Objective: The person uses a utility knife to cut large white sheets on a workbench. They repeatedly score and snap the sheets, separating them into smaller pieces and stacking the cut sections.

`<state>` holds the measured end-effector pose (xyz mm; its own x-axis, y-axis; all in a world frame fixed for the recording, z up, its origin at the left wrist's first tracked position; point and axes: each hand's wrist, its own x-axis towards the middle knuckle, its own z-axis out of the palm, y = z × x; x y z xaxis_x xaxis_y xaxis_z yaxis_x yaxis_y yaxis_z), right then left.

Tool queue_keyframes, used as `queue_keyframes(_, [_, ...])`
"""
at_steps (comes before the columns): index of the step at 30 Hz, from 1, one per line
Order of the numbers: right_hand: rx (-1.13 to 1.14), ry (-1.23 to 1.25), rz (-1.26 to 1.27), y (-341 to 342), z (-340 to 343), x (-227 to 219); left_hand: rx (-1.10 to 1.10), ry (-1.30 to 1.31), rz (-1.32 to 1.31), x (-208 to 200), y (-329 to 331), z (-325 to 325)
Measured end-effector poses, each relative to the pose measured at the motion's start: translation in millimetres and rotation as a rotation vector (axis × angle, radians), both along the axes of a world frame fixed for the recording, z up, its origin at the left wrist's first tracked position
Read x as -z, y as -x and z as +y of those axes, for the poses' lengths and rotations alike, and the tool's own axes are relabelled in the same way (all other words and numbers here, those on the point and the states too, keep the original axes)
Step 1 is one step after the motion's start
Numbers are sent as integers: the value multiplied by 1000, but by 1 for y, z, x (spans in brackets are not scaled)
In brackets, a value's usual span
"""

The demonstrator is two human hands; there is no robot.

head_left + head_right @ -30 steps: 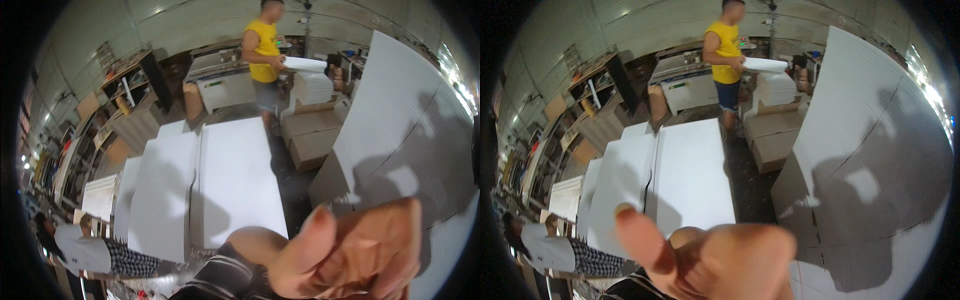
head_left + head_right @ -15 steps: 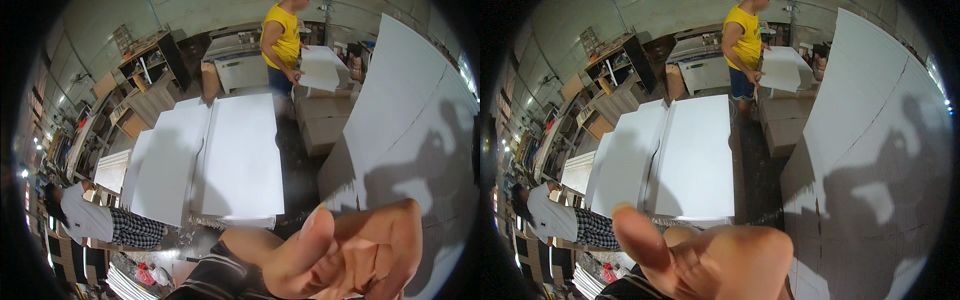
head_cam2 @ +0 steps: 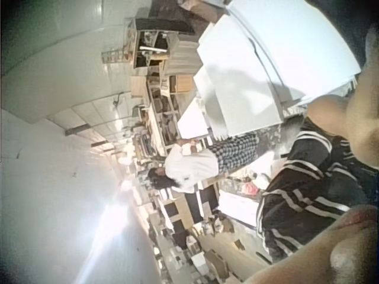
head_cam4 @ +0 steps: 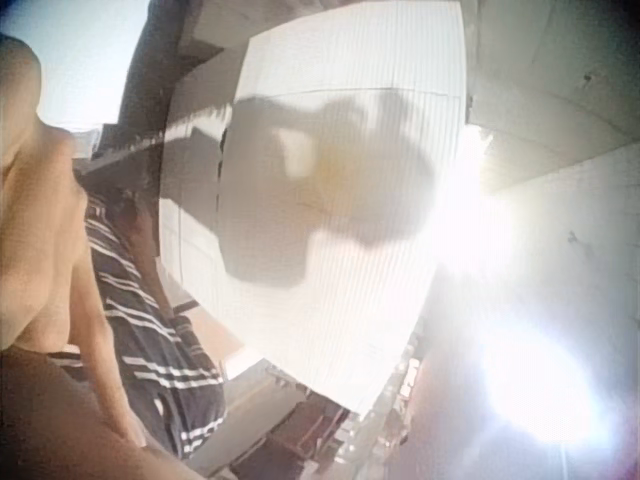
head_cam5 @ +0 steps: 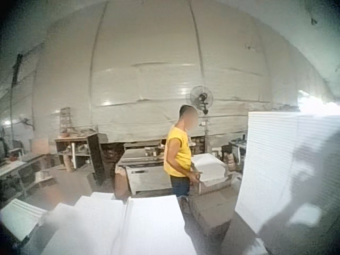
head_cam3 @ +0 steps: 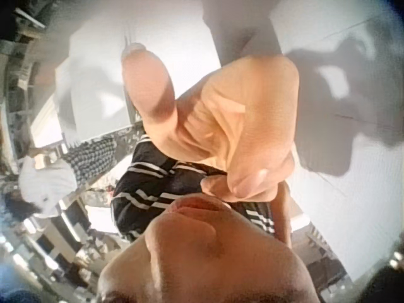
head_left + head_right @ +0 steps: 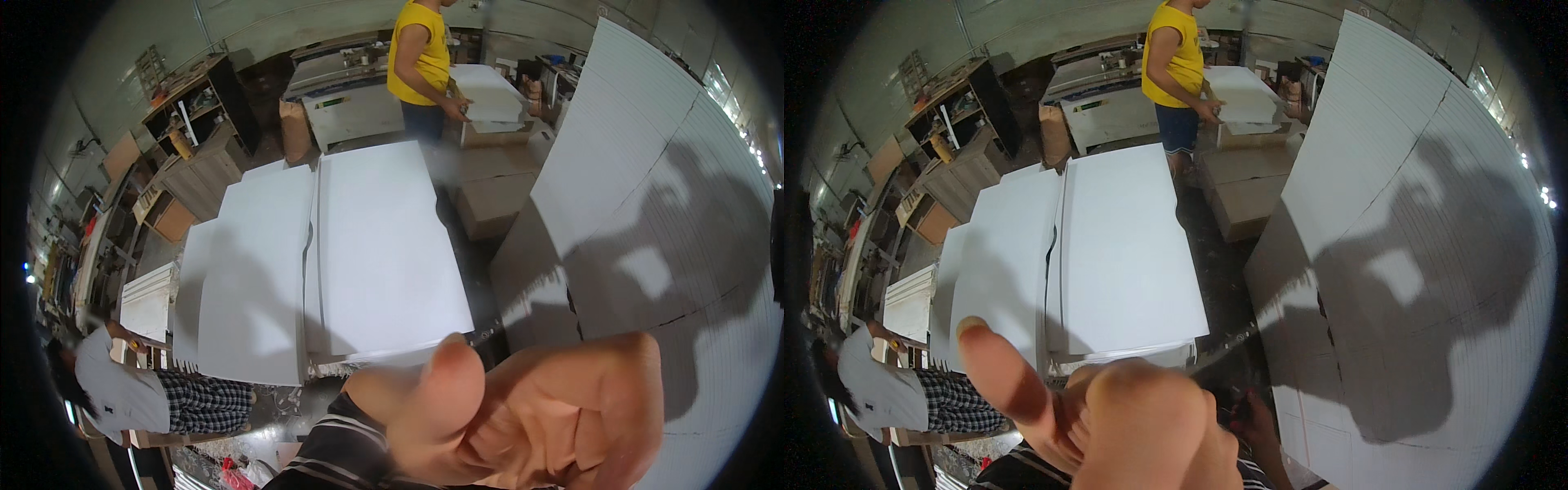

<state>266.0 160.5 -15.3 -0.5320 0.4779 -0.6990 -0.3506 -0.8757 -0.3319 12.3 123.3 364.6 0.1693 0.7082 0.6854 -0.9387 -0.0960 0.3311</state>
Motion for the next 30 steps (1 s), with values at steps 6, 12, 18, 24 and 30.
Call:
queue_keyframes(6, [152,23,22,4,-47,43,35,-6,-57,6,28,-23])
queue_keyframes(12, [225,101,110,0,-72,59,84,12,-80,3,46,-31])
queue_keyframes(18, [255,-16,-24,23,-87,24,45,109,-113,20,61,2])
queue_keyframes(24, [316,-310,-287,39,-76,-80,-1222,416,784,130,170,175])
queue_keyframes(30, [-227,-1211,-1015,85,-19,-135,-1597,943,2134,259,293,254])
